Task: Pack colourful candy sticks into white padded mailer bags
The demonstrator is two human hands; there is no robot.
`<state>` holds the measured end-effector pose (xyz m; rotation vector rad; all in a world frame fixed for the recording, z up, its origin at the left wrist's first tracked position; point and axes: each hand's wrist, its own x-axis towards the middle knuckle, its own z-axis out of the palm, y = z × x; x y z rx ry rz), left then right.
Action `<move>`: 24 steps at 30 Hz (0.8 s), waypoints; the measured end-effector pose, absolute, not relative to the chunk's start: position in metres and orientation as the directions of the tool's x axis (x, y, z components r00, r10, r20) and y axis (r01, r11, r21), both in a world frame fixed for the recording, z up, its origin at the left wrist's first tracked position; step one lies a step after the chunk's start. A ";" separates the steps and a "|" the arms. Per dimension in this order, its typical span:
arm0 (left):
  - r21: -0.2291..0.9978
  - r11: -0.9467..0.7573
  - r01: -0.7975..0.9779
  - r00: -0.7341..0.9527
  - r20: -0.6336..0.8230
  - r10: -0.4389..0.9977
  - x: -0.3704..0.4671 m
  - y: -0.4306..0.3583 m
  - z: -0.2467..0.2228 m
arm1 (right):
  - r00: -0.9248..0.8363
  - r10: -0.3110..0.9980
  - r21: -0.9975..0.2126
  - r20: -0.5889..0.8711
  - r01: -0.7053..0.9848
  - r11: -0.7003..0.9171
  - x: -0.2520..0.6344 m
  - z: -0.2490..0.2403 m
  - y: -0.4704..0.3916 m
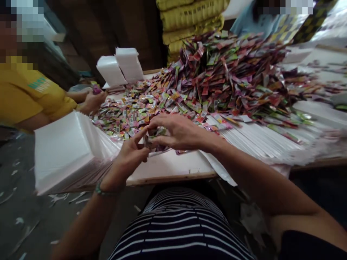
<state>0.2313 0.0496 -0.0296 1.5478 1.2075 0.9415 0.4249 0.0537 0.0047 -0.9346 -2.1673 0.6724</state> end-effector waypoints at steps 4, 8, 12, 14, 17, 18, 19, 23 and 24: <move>1.000 0.022 0.017 0.281 -0.026 0.959 0.230 0.049 0.006 | -0.444 0.795 -0.714 0.414 0.383 0.586 0.415 0.042 0.048; 0.996 0.070 -0.047 0.285 -0.053 0.957 0.231 0.049 -0.003 | -0.571 0.748 -0.609 0.338 0.473 0.636 0.389 0.021 0.068; 0.984 0.158 -0.078 0.209 -0.139 0.968 0.226 0.052 -0.016 | -0.496 0.744 -0.531 0.447 0.522 0.667 0.396 0.009 0.067; 0.979 0.151 -0.135 0.203 -0.122 0.972 0.225 0.053 -0.015 | -0.335 0.721 -0.480 0.607 0.568 0.668 0.406 0.010 0.048; 0.963 0.106 -0.246 0.146 -0.071 0.987 0.232 0.051 -0.010 | -0.133 0.711 -0.470 0.690 0.664 0.581 0.405 -0.012 0.021; 0.956 0.096 -0.278 0.113 -0.067 0.991 0.237 0.049 -0.010 | -0.095 0.734 -0.495 0.673 0.679 0.542 0.399 -0.029 0.016; 0.949 0.089 -0.304 0.086 -0.066 0.994 0.241 0.046 -0.010 | -0.061 0.769 -0.538 0.636 0.679 0.499 0.391 -0.050 0.015; 0.963 0.070 -0.259 0.127 -0.038 0.991 0.249 0.031 -0.020 | 0.140 0.914 -0.808 0.380 0.532 0.254 0.362 -0.130 0.036; 0.980 0.039 -0.195 0.141 -0.011 0.990 0.244 0.030 -0.026 | 0.184 0.928 -0.859 0.326 0.466 0.209 0.361 -0.142 0.044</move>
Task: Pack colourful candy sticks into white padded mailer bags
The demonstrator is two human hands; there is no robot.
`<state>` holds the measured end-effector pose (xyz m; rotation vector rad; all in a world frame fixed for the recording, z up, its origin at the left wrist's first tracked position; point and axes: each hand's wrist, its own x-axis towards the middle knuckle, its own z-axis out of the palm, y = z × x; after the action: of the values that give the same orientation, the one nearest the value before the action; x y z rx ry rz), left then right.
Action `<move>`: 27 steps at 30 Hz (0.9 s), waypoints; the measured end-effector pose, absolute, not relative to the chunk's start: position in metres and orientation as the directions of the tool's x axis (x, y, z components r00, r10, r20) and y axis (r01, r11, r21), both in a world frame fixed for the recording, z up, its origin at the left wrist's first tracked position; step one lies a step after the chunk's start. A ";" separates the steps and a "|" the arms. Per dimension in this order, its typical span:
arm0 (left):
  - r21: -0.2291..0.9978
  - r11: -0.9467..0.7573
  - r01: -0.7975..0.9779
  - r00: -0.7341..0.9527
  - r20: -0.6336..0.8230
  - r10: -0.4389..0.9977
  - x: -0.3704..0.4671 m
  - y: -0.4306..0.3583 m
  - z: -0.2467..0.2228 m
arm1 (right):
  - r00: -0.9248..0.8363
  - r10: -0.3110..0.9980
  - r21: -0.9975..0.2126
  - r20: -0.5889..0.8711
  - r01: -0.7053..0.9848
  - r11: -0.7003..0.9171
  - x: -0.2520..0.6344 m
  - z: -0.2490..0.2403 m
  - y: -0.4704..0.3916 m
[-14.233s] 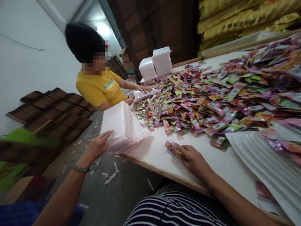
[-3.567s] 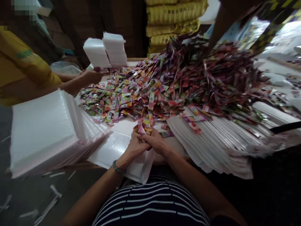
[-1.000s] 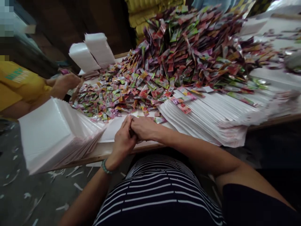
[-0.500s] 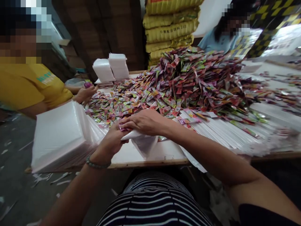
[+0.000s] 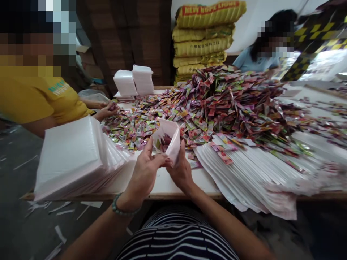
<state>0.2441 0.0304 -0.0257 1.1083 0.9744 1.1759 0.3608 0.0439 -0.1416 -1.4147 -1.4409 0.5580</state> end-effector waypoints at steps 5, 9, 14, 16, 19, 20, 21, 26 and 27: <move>0.893 -0.358 0.274 0.059 0.356 0.933 0.190 0.065 -0.064 | 0.025 0.978 -0.976 0.207 0.079 0.205 0.387 -0.133 0.070; 0.926 -0.317 0.205 0.413 0.212 0.886 0.165 0.096 -0.070 | -0.163 0.975 -0.985 0.152 -0.105 0.136 0.407 -0.086 0.081; 0.960 -0.243 0.138 0.284 0.197 0.938 0.164 0.091 -0.069 | -0.253 0.937 -0.964 0.241 -0.173 0.201 0.418 -0.057 0.089; 0.969 -0.202 0.145 0.288 0.154 0.945 0.165 0.088 -0.088 | -0.299 0.931 -0.972 0.210 -0.171 0.164 0.416 -0.074 0.086; 0.987 -0.090 0.133 0.333 0.041 0.942 0.172 0.088 -0.120 | -0.276 0.961 -0.986 0.026 -0.163 -0.020 0.404 -0.114 0.080; 0.992 -0.051 0.119 0.333 0.008 0.943 0.175 0.089 -0.126 | -0.239 0.971 -0.982 -0.032 -0.176 -0.075 0.401 -0.122 0.078; 0.994 -0.019 0.104 0.329 -0.016 0.944 0.177 0.090 -0.127 | -0.198 0.978 -0.975 -0.066 -0.194 -0.105 0.398 -0.125 0.077; 0.987 -0.089 0.137 0.339 0.038 0.940 0.182 0.089 -0.091 | -0.190 0.980 -0.985 0.061 -0.168 0.029 0.411 -0.081 0.069; 0.981 -0.117 0.158 0.363 0.052 0.930 0.181 0.087 -0.086 | -0.218 0.972 -0.987 0.091 -0.146 0.059 0.415 -0.074 0.067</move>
<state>0.1810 0.0868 -0.0864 1.5526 1.0124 0.9029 0.4147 0.0671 -0.0741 -0.9347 -1.2996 1.3766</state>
